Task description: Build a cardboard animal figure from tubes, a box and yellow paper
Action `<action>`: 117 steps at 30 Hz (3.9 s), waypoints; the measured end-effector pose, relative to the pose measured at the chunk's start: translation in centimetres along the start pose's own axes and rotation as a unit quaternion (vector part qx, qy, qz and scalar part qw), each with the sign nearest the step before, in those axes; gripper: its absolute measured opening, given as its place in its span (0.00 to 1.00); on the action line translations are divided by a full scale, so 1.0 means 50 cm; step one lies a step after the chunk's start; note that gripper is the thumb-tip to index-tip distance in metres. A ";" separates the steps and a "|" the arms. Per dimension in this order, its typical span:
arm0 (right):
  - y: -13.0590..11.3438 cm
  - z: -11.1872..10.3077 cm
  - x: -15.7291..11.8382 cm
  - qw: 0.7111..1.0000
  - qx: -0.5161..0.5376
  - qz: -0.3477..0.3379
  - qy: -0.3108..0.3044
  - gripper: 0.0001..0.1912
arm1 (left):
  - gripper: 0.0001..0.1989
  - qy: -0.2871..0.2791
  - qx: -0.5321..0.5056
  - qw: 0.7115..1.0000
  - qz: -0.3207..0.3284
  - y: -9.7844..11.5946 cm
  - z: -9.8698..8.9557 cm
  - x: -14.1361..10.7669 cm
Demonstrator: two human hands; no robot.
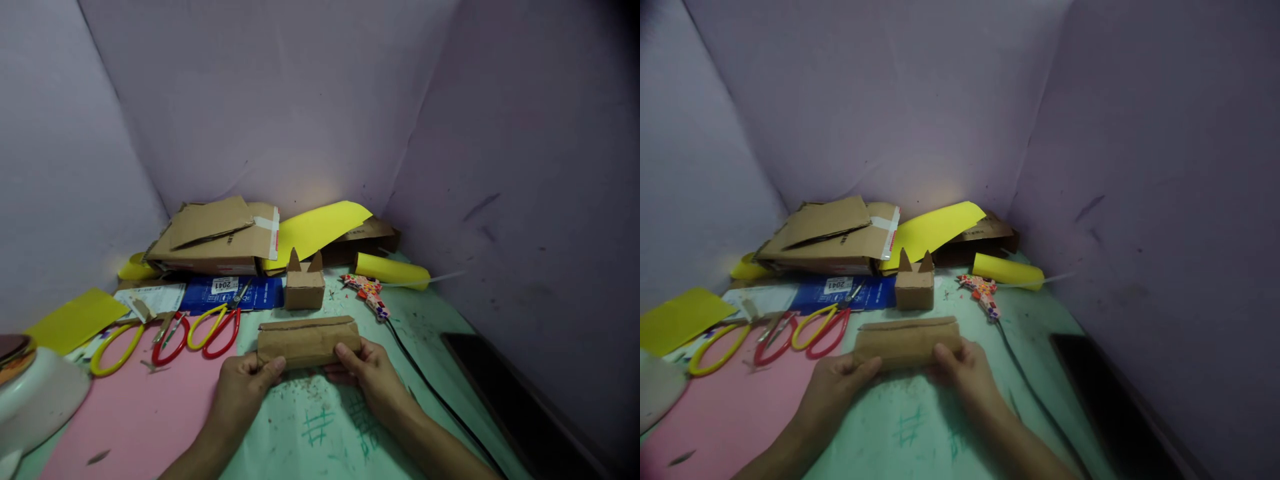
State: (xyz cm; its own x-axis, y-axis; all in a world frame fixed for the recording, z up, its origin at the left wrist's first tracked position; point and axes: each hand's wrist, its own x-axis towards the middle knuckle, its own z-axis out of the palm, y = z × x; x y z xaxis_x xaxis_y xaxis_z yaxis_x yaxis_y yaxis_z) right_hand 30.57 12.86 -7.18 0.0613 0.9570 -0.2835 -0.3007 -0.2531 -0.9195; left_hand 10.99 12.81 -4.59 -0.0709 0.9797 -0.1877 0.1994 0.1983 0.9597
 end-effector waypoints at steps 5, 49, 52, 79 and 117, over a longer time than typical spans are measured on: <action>0.003 0.000 -0.004 1.000 0.003 -0.019 0.006 0.24 | 0.17 0.019 0.008 1.000 0.016 0.000 0.008 -0.005; -0.035 0.133 0.049 0.915 0.065 0.052 -0.394 0.20 | 0.21 -0.241 -0.021 0.956 0.165 0.062 -0.086 0.033; -0.040 0.123 0.057 0.918 0.059 0.043 -0.391 0.21 | 0.20 -0.230 -0.020 0.958 0.168 0.063 -0.074 0.047; -0.087 0.123 0.025 0.939 -0.081 0.045 -0.332 0.20 | 0.20 -0.132 0.045 0.972 0.191 0.050 -0.053 0.000; -0.094 0.126 0.020 0.948 -0.137 0.062 -0.281 0.05 | 0.20 -0.130 0.061 0.971 0.193 0.021 -0.044 0.017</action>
State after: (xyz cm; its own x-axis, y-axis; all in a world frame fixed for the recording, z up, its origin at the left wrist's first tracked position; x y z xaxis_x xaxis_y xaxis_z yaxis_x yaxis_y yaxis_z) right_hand 26.03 15.92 -1.44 -0.4990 0.8218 -0.2751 -0.0088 -0.3222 -0.9466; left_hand 8.99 13.76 -3.29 0.2789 0.9530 0.1188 0.2779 -0.1985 0.9399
